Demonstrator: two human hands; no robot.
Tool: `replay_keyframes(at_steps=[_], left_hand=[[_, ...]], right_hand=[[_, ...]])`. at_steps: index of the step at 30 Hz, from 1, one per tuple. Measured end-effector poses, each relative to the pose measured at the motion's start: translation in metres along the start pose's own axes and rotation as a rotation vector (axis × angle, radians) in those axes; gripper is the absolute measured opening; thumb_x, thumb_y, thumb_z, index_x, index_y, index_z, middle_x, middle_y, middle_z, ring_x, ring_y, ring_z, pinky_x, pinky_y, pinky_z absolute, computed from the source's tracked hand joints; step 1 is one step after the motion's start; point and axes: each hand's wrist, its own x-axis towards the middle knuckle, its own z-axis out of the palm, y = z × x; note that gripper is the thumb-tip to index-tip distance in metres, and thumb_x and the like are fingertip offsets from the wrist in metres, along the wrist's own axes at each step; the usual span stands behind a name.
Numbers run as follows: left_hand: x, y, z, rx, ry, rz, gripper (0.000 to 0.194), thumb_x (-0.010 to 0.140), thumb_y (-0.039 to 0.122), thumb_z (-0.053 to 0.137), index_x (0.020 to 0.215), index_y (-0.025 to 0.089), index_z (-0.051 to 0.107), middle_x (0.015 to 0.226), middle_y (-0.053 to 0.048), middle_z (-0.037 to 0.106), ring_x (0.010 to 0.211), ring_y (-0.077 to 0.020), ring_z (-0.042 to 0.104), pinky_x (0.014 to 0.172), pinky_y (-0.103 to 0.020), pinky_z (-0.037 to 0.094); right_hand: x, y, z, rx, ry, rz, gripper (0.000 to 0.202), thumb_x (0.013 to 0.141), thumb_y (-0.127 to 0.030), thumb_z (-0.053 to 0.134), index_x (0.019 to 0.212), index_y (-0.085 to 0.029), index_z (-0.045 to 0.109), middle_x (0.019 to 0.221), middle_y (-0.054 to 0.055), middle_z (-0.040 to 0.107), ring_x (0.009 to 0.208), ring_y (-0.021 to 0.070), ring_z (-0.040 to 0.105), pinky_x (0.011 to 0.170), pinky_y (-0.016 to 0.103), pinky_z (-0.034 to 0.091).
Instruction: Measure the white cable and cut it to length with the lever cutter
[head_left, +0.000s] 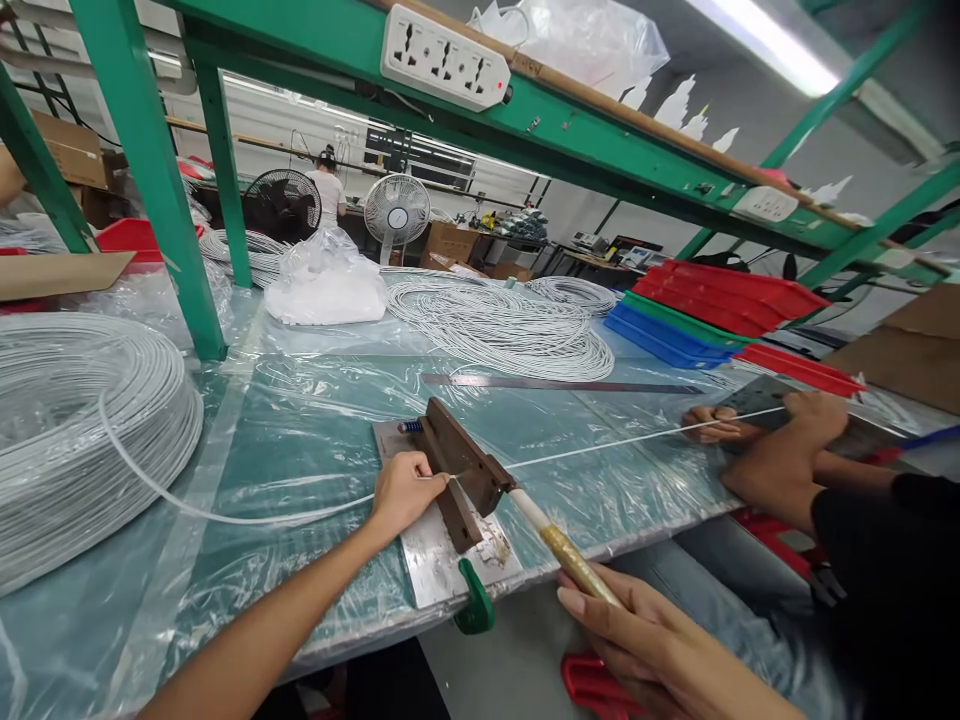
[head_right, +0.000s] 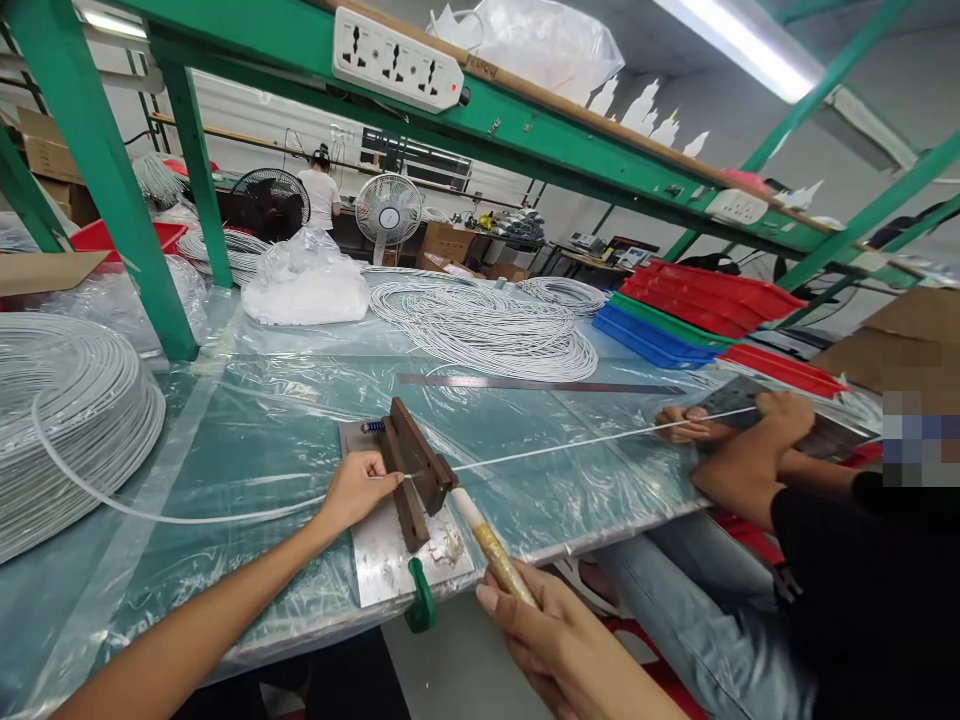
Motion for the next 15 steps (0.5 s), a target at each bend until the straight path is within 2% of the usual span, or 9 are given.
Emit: replay_keyframes(at_steps=[7, 11, 15], left_hand=[[0.0003, 0.0007, -0.0007, 0.005, 0.007, 0.009, 0.031, 0.065, 0.03, 0.061, 0.049, 0.018, 0.037, 0.048, 0.006, 0.036, 0.049, -0.0096, 0.036, 0.048, -0.023, 0.019], [0.0005, -0.0009, -0.0006, 0.0, 0.011, 0.016, 0.03, 0.065, 0.031, 0.06, 0.049, 0.019, 0.038, 0.047, 0.006, 0.036, 0.048, -0.0098, 0.036, 0.047, -0.023, 0.019], [0.0009, -0.0039, -0.0007, -0.011, 0.006, 0.023, 0.033, 0.065, 0.033, 0.061, 0.049, 0.019, 0.037, 0.047, 0.006, 0.037, 0.048, -0.0097, 0.036, 0.047, -0.023, 0.019]], right_hand=[[-0.0029, 0.0012, 0.0018, -0.004, -0.006, -0.062, 0.039, 0.075, -0.05, 0.057, 0.073, -0.021, 0.031, 0.043, -0.014, 0.027, 0.024, -0.0015, 0.019, 0.027, 0.011, 0.012], [-0.0004, 0.0026, 0.0019, -0.035, -0.013, -0.07, 0.042, 0.072, -0.054, 0.058, 0.073, -0.021, 0.031, 0.041, -0.014, 0.027, 0.023, -0.0003, 0.019, 0.026, 0.013, 0.011], [0.0057, 0.0065, -0.0034, -0.074, -0.037, -0.047, 0.045, 0.068, -0.058, 0.06, 0.074, -0.022, 0.033, 0.036, -0.015, 0.021, 0.021, 0.002, 0.017, 0.024, 0.014, 0.016]])
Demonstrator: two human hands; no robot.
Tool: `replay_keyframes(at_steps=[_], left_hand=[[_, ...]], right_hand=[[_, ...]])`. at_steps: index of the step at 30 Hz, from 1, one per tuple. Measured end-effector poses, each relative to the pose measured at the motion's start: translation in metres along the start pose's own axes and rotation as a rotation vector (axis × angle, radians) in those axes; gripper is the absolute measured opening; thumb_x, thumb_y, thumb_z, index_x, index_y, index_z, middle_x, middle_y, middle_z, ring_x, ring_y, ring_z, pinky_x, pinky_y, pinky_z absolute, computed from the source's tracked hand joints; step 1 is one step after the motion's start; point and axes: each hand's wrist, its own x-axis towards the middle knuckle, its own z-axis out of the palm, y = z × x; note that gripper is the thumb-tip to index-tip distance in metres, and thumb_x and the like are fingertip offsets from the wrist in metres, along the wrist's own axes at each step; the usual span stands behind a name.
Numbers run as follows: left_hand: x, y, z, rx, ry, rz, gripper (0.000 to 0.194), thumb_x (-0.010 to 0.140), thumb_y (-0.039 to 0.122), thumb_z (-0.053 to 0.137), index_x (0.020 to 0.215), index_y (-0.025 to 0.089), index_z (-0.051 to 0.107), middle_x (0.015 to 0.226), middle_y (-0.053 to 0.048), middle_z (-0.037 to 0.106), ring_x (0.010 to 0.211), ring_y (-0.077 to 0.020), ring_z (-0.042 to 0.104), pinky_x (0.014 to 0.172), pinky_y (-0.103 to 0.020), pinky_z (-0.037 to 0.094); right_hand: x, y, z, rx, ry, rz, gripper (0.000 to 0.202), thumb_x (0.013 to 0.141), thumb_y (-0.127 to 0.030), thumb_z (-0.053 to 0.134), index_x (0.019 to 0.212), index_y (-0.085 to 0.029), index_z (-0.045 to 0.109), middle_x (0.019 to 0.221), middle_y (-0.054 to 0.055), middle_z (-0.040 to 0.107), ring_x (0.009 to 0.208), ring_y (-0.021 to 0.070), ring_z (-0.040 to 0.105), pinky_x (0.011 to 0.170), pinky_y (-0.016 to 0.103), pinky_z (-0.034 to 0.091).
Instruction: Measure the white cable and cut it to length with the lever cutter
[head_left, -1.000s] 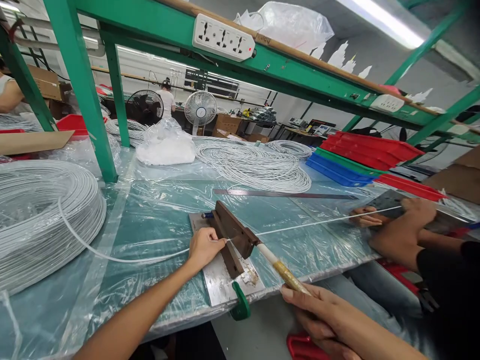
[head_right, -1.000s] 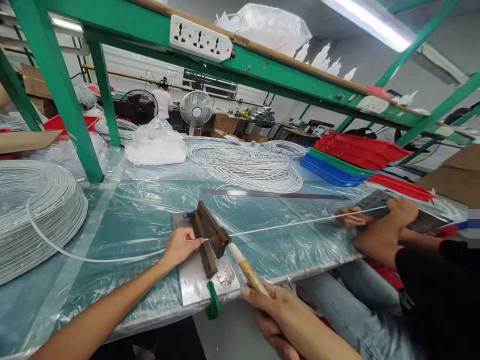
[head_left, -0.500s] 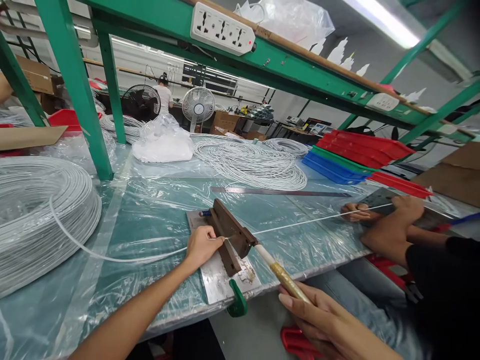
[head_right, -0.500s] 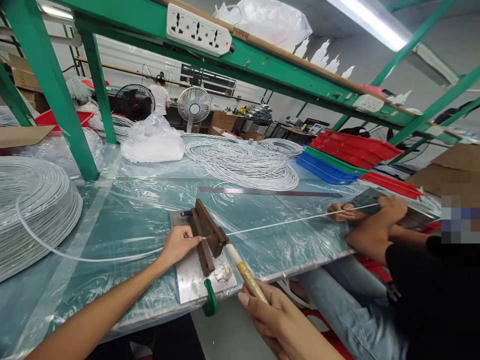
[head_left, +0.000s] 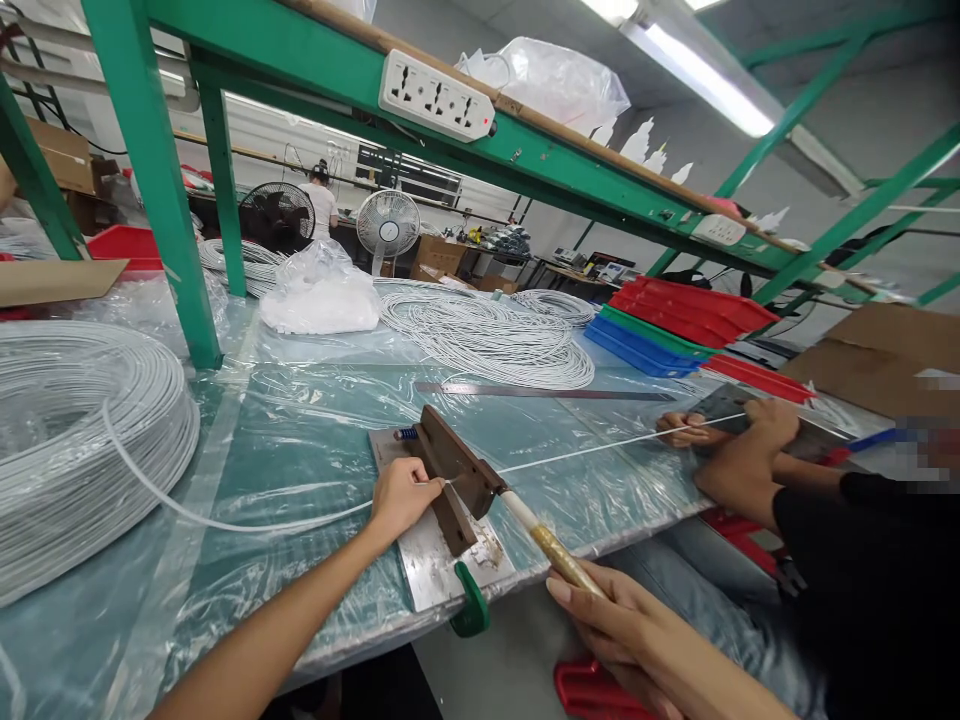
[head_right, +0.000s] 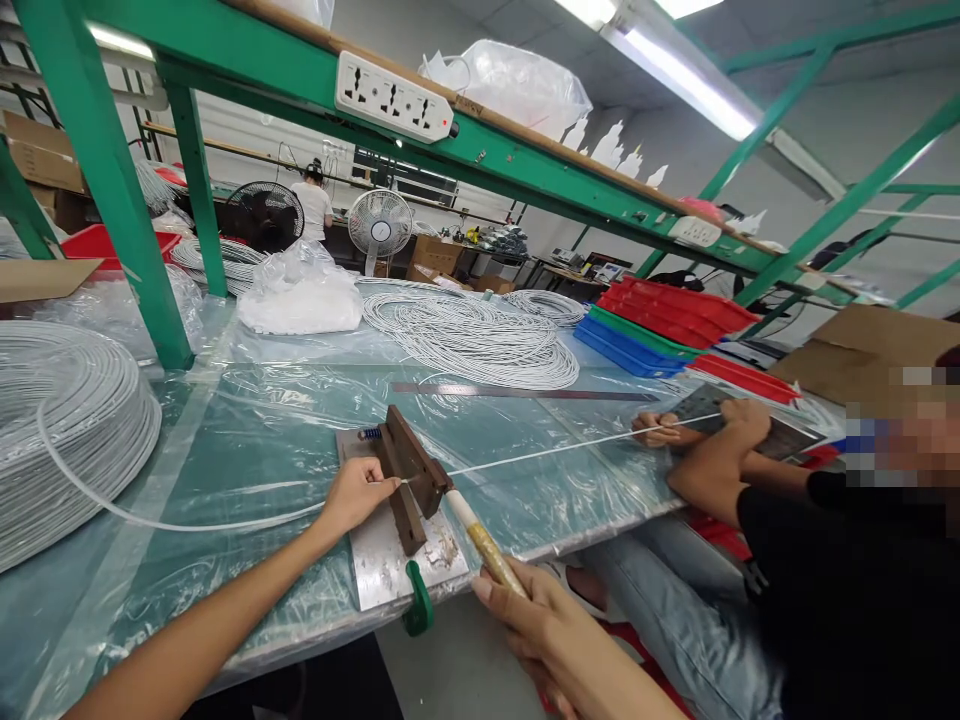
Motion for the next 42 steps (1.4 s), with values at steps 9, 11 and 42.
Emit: replay_keyframes(at_steps=[9, 11, 42], left_hand=[[0.003, -0.009, 0.003, -0.044, -0.027, 0.013, 0.033, 0.066, 0.037, 0.061, 0.049, 0.018, 0.039, 0.045, 0.006, 0.036, 0.045, -0.0085, 0.034, 0.047, -0.022, 0.021], [0.004, -0.01, 0.003, -0.051, -0.032, 0.02, 0.034, 0.066, 0.038, 0.06, 0.049, 0.018, 0.039, 0.045, 0.006, 0.036, 0.045, -0.0085, 0.034, 0.047, -0.022, 0.02], [-0.002, 0.006, -0.017, -0.359, -0.103, 0.07, 0.05, 0.063, 0.063, 0.059, 0.052, 0.019, 0.037, 0.05, 0.007, 0.028, 0.05, -0.0075, 0.026, 0.049, -0.022, 0.02]], right_hand=[[0.004, -0.034, 0.003, 0.06, 0.121, 0.396, 0.039, 0.089, -0.04, 0.046, 0.06, -0.019, 0.031, 0.04, -0.008, 0.034, 0.025, 0.0008, 0.027, 0.026, 0.01, 0.02], [0.012, -0.031, 0.003, 0.009, 0.159, 0.388, 0.043, 0.088, -0.042, 0.048, 0.057, -0.019, 0.029, 0.036, -0.01, 0.026, 0.023, 0.0012, 0.021, 0.024, 0.011, 0.016], [-0.001, -0.04, -0.021, 0.17, -0.003, -0.045, 0.036, 0.064, -0.045, 0.067, 0.068, -0.018, 0.044, 0.05, -0.007, 0.039, 0.031, 0.0008, 0.029, 0.029, 0.011, 0.024]])
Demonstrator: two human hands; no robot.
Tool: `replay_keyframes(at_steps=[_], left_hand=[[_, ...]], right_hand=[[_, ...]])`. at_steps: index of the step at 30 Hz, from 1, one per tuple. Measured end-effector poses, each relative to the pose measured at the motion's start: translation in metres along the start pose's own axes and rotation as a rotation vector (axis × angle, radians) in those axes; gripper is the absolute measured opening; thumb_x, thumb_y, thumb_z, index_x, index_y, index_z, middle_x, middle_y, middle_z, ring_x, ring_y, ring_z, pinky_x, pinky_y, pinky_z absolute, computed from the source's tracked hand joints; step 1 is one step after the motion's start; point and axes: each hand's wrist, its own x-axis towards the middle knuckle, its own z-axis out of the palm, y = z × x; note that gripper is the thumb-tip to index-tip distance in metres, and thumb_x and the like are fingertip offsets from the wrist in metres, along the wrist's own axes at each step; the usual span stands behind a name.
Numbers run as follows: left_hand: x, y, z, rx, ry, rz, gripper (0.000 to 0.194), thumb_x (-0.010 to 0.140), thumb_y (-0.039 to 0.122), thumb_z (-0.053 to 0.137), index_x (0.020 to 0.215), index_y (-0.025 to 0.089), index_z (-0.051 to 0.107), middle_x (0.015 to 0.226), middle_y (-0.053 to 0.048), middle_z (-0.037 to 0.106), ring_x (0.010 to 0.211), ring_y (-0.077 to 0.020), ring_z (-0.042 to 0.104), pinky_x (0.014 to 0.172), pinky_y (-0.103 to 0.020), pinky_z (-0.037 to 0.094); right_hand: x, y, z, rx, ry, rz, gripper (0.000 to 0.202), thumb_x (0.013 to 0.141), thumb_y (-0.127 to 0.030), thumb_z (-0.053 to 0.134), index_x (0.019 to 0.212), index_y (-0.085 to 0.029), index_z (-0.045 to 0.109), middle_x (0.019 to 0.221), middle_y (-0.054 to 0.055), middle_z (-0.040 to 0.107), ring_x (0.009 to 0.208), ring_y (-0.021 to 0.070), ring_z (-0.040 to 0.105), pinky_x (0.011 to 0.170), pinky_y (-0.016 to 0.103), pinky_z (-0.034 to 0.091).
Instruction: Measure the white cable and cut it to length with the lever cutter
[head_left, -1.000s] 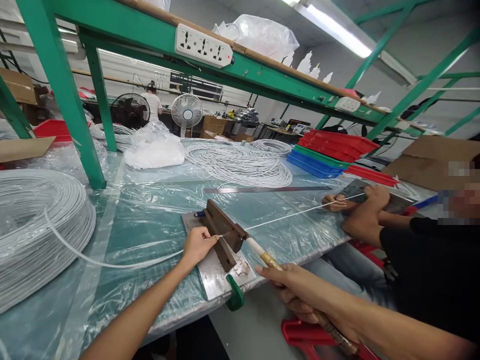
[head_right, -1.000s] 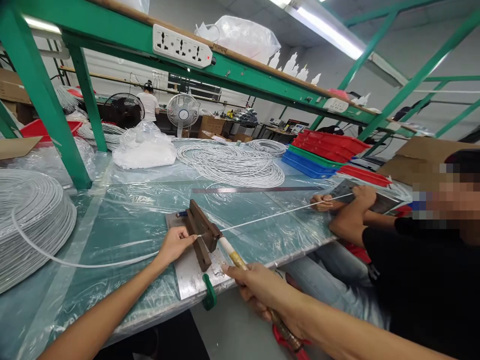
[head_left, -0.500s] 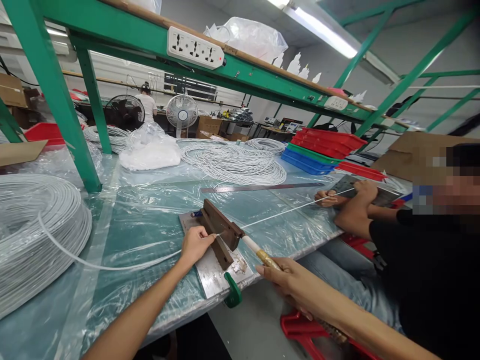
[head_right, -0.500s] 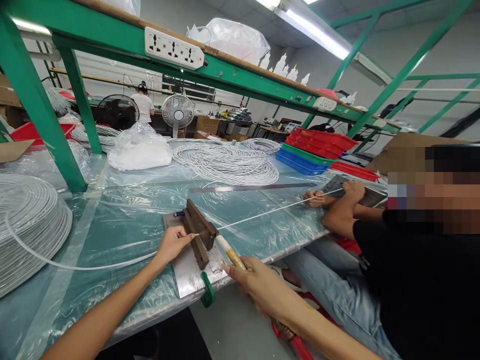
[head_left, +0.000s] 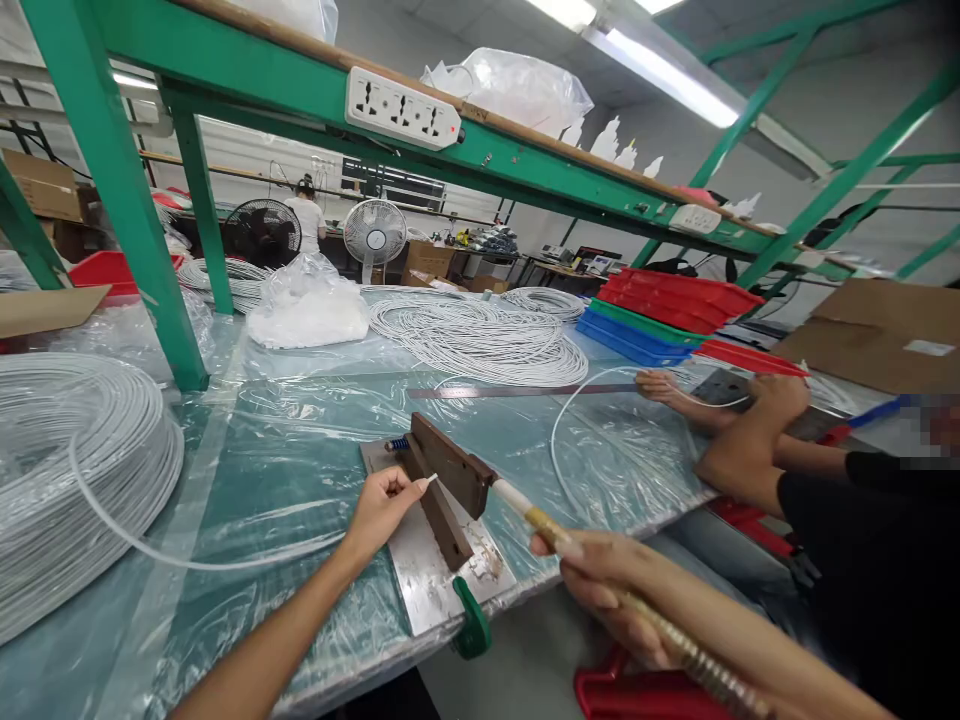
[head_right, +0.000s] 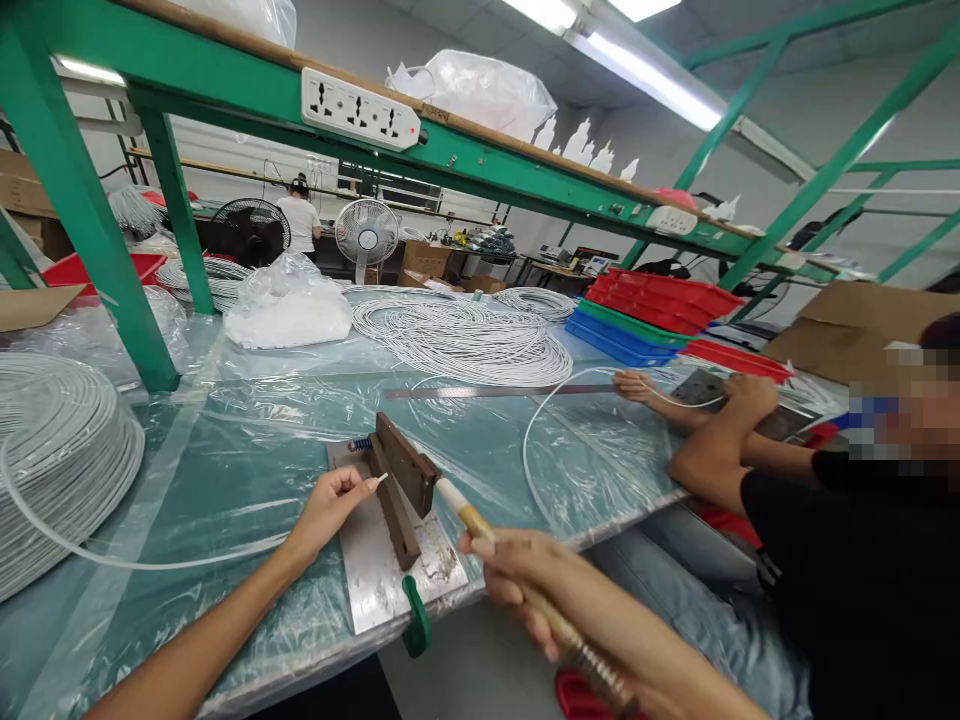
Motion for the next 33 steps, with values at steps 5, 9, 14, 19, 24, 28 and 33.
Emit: replay_keyframes(at_steps=[5, 9, 14, 19, 24, 28, 33], left_hand=[[-0.003, 0.004, 0.0, -0.093, -0.044, -0.012, 0.05, 0.062, 0.062, 0.064, 0.056, 0.017, 0.044, 0.052, 0.006, 0.035, 0.052, -0.008, 0.03, 0.05, -0.021, 0.022], [-0.003, 0.005, -0.001, -0.127, -0.046, 0.002, 0.05, 0.06, 0.062, 0.066, 0.057, 0.016, 0.047, 0.054, 0.004, 0.04, 0.053, -0.0083, 0.033, 0.051, -0.021, 0.024], [-0.001, 0.003, -0.005, -0.167, -0.02, 0.016, 0.05, 0.058, 0.061, 0.068, 0.057, 0.016, 0.048, 0.053, 0.005, 0.04, 0.053, -0.0082, 0.034, 0.053, -0.021, 0.024], [0.002, 0.002, -0.01, -0.172, 0.023, 0.036, 0.052, 0.057, 0.063, 0.068, 0.057, 0.016, 0.048, 0.052, 0.006, 0.037, 0.052, -0.0076, 0.03, 0.052, -0.021, 0.021], [0.004, 0.003, -0.013, -0.179, 0.036, 0.047, 0.051, 0.058, 0.063, 0.068, 0.057, 0.015, 0.049, 0.051, 0.006, 0.037, 0.051, -0.0072, 0.029, 0.051, -0.021, 0.02], [0.006, 0.002, -0.016, -0.193, 0.064, 0.087, 0.05, 0.059, 0.063, 0.067, 0.058, 0.015, 0.051, 0.052, 0.005, 0.038, 0.052, -0.008, 0.03, 0.051, -0.021, 0.021], [0.006, 0.005, -0.018, -0.207, 0.105, 0.153, 0.044, 0.064, 0.058, 0.067, 0.067, 0.014, 0.061, 0.057, 0.002, 0.044, 0.056, -0.01, 0.035, 0.054, -0.022, 0.025]], right_hand=[[0.01, -0.06, 0.008, 0.456, -0.082, -0.056, 0.028, 0.081, -0.038, 0.048, 0.082, -0.011, 0.057, 0.053, -0.005, 0.039, 0.034, 0.0004, 0.032, 0.031, 0.007, 0.028], [0.033, -0.091, 0.031, 0.914, -0.26, -0.345, 0.035, 0.094, -0.038, 0.034, 0.084, -0.01, 0.053, 0.059, -0.004, 0.045, 0.037, -0.0015, 0.041, 0.037, 0.002, 0.036], [0.08, -0.152, 0.054, 1.42, -0.289, -0.453, 0.023, 0.093, -0.026, 0.043, 0.073, -0.016, 0.05, 0.058, -0.004, 0.052, 0.037, 0.0005, 0.047, 0.034, 0.007, 0.043], [0.15, -0.214, 0.076, 1.387, -0.084, -0.482, 0.029, 0.097, -0.03, 0.034, 0.09, -0.014, 0.057, 0.067, -0.003, 0.057, 0.042, 0.0016, 0.049, 0.037, 0.011, 0.044], [0.206, -0.23, 0.088, 1.289, 0.033, -0.476, 0.025, 0.091, -0.031, 0.053, 0.107, -0.012, 0.056, 0.093, 0.005, 0.06, 0.07, 0.0121, 0.059, 0.057, 0.026, 0.052], [0.229, -0.222, 0.092, 1.106, 0.026, -0.445, 0.027, 0.09, -0.03, 0.053, 0.111, -0.013, 0.055, 0.102, 0.007, 0.059, 0.08, 0.0151, 0.06, 0.066, 0.031, 0.053], [0.22, -0.213, 0.101, 0.79, -0.088, -0.444, 0.024, 0.091, -0.03, 0.052, 0.106, -0.012, 0.056, 0.093, 0.004, 0.06, 0.07, 0.0117, 0.059, 0.059, 0.026, 0.052]])
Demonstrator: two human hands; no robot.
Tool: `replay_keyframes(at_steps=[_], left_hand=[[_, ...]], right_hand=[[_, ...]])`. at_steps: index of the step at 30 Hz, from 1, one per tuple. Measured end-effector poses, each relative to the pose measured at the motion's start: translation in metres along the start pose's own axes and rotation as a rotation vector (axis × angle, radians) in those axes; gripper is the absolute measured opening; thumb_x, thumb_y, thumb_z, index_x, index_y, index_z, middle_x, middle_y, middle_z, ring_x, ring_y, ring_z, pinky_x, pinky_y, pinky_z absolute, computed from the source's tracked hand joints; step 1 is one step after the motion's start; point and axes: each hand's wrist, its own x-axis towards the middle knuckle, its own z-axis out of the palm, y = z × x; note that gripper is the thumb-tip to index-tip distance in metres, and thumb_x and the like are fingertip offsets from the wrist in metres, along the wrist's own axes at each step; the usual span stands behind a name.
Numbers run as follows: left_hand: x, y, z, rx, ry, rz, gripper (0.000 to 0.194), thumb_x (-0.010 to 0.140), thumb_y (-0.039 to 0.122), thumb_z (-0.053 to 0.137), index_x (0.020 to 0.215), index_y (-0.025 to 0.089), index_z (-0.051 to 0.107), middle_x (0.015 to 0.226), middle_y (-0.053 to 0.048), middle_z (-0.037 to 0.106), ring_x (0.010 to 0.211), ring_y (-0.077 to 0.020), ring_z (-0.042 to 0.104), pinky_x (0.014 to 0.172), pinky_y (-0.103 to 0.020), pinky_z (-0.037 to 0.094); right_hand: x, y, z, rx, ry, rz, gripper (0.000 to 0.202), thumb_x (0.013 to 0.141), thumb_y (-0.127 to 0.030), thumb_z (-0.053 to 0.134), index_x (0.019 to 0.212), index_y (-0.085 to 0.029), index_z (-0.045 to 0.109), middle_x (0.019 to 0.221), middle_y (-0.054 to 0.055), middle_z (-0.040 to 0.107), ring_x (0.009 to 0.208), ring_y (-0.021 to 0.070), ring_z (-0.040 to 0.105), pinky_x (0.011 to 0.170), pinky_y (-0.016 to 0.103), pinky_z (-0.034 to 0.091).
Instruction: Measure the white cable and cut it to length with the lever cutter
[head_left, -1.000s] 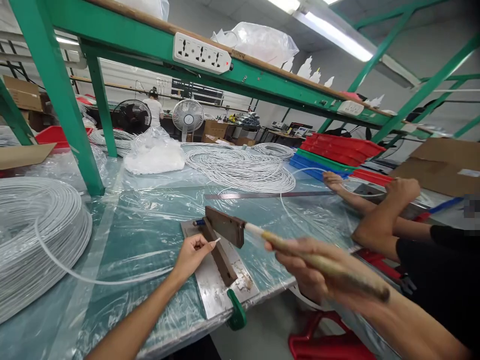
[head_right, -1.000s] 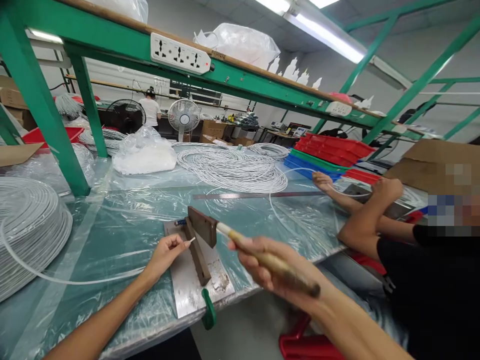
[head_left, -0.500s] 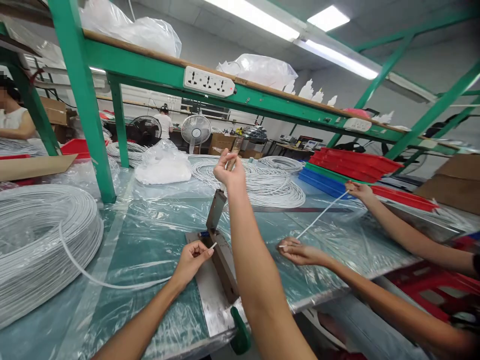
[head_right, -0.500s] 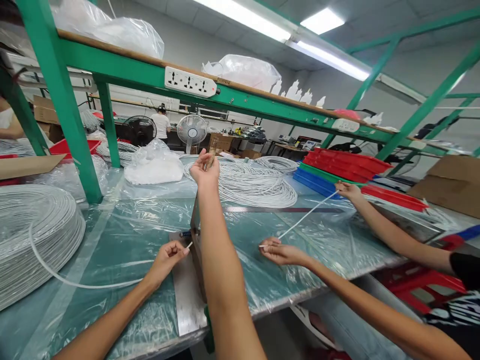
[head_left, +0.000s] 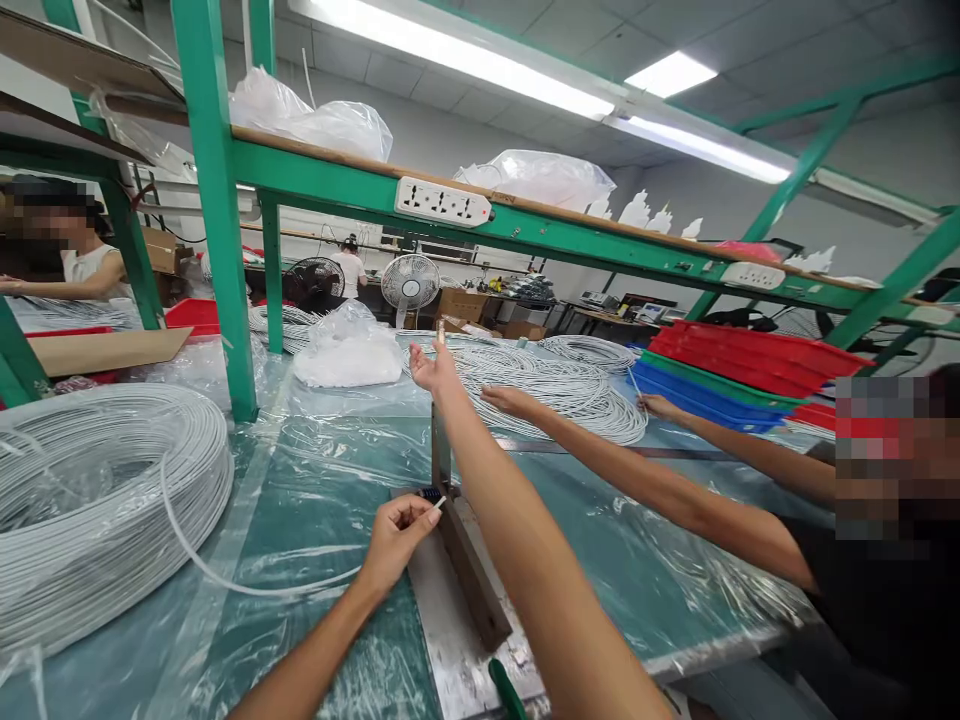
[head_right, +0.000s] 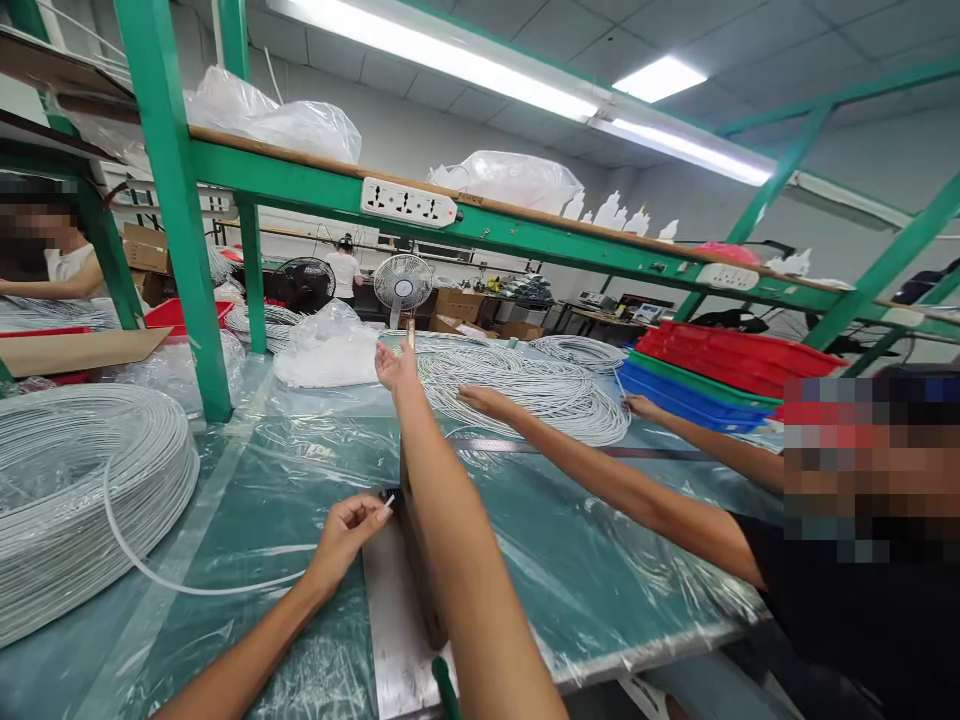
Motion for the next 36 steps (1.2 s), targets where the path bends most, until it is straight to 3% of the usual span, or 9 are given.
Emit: replay_keyframes(at_steps=[3, 6, 13, 18, 23, 27, 32, 34, 36], left_hand=[[-0.003, 0.002, 0.001, -0.007, 0.002, 0.022, 0.04, 0.066, 0.054, 0.067, 0.069, 0.014, 0.066, 0.059, 0.001, 0.049, 0.058, -0.011, 0.038, 0.055, -0.023, 0.028], [-0.007, 0.004, 0.004, -0.024, -0.005, 0.039, 0.038, 0.066, 0.052, 0.068, 0.069, 0.015, 0.068, 0.063, -0.002, 0.057, 0.061, -0.013, 0.043, 0.057, -0.024, 0.031], [-0.016, 0.029, 0.012, -0.062, -0.029, 0.059, 0.043, 0.066, 0.057, 0.067, 0.07, 0.015, 0.07, 0.058, -0.002, 0.057, 0.054, -0.011, 0.041, 0.053, -0.023, 0.032], [-0.03, 0.042, 0.03, -0.194, -0.159, 0.028, 0.043, 0.073, 0.056, 0.062, 0.071, 0.013, 0.067, 0.051, 0.002, 0.046, 0.05, -0.0079, 0.037, 0.05, -0.021, 0.028], [-0.04, 0.047, 0.038, -0.296, -0.19, -0.027, 0.04, 0.076, 0.052, 0.062, 0.071, 0.012, 0.064, 0.05, 0.004, 0.043, 0.05, -0.0068, 0.035, 0.05, -0.019, 0.026], [-0.045, 0.058, 0.044, -0.402, -0.152, -0.089, 0.036, 0.075, 0.05, 0.065, 0.073, 0.013, 0.061, 0.05, 0.005, 0.041, 0.047, -0.0054, 0.033, 0.049, -0.018, 0.027], [-0.05, 0.075, 0.066, -0.589, -0.096, -0.156, 0.031, 0.076, 0.047, 0.065, 0.076, 0.016, 0.059, 0.053, 0.006, 0.041, 0.047, -0.0044, 0.033, 0.048, -0.016, 0.028], [-0.051, 0.084, 0.069, -0.408, -0.104, -0.129, 0.03, 0.079, 0.046, 0.06, 0.082, 0.017, 0.063, 0.063, 0.002, 0.052, 0.055, -0.0072, 0.045, 0.055, -0.018, 0.037], [-0.052, 0.093, 0.063, -0.008, -0.174, -0.038, 0.031, 0.083, 0.044, 0.055, 0.1, 0.02, 0.064, 0.087, -0.005, 0.063, 0.077, -0.0139, 0.056, 0.069, -0.023, 0.044]], right_hand=[[-0.035, -0.008, -0.001, -0.202, -0.162, 0.024, 0.018, 0.093, -0.024, 0.047, 0.098, -0.011, 0.059, 0.076, 0.002, 0.061, 0.054, 0.0073, 0.055, 0.05, 0.019, 0.048], [-0.085, -0.018, -0.018, -0.38, -0.303, 0.007, 0.017, 0.091, -0.019, 0.046, 0.094, -0.011, 0.062, 0.065, 0.002, 0.062, 0.046, 0.008, 0.053, 0.045, 0.017, 0.046], [-0.186, -0.025, -0.115, -0.904, -0.394, -0.164, 0.027, 0.081, -0.039, 0.061, 0.086, -0.013, 0.063, 0.061, 0.001, 0.062, 0.048, 0.0076, 0.053, 0.049, 0.017, 0.043], [-0.222, 0.016, -0.162, -0.972, -0.473, 0.092, 0.037, 0.08, -0.046, 0.061, 0.098, -0.014, 0.058, 0.062, 0.001, 0.061, 0.046, 0.0076, 0.052, 0.048, 0.019, 0.04], [-0.234, 0.065, -0.173, -0.812, -0.419, 0.012, 0.036, 0.081, -0.044, 0.06, 0.101, -0.018, 0.047, 0.063, -0.004, 0.057, 0.045, 0.0066, 0.05, 0.047, 0.018, 0.039], [-0.236, 0.093, -0.174, -0.766, -0.413, 0.083, 0.041, 0.078, -0.045, 0.064, 0.103, -0.018, 0.047, 0.065, -0.003, 0.058, 0.046, 0.0065, 0.049, 0.047, 0.018, 0.039], [-0.242, 0.129, -0.161, -0.708, -0.387, 0.022, 0.045, 0.074, -0.057, 0.061, 0.08, -0.013, 0.055, 0.061, 0.0, 0.057, 0.045, 0.0081, 0.051, 0.046, 0.02, 0.039], [-0.241, 0.131, -0.156, -0.636, -0.356, -0.033, 0.052, 0.074, -0.065, 0.055, 0.07, -0.013, 0.054, 0.052, -0.001, 0.054, 0.04, 0.0088, 0.05, 0.045, 0.021, 0.038], [-0.237, 0.12, -0.158, -0.549, -0.314, -0.105, 0.056, 0.074, -0.068, 0.051, 0.064, -0.014, 0.054, 0.049, 0.0, 0.054, 0.038, 0.0091, 0.049, 0.043, 0.021, 0.038]])
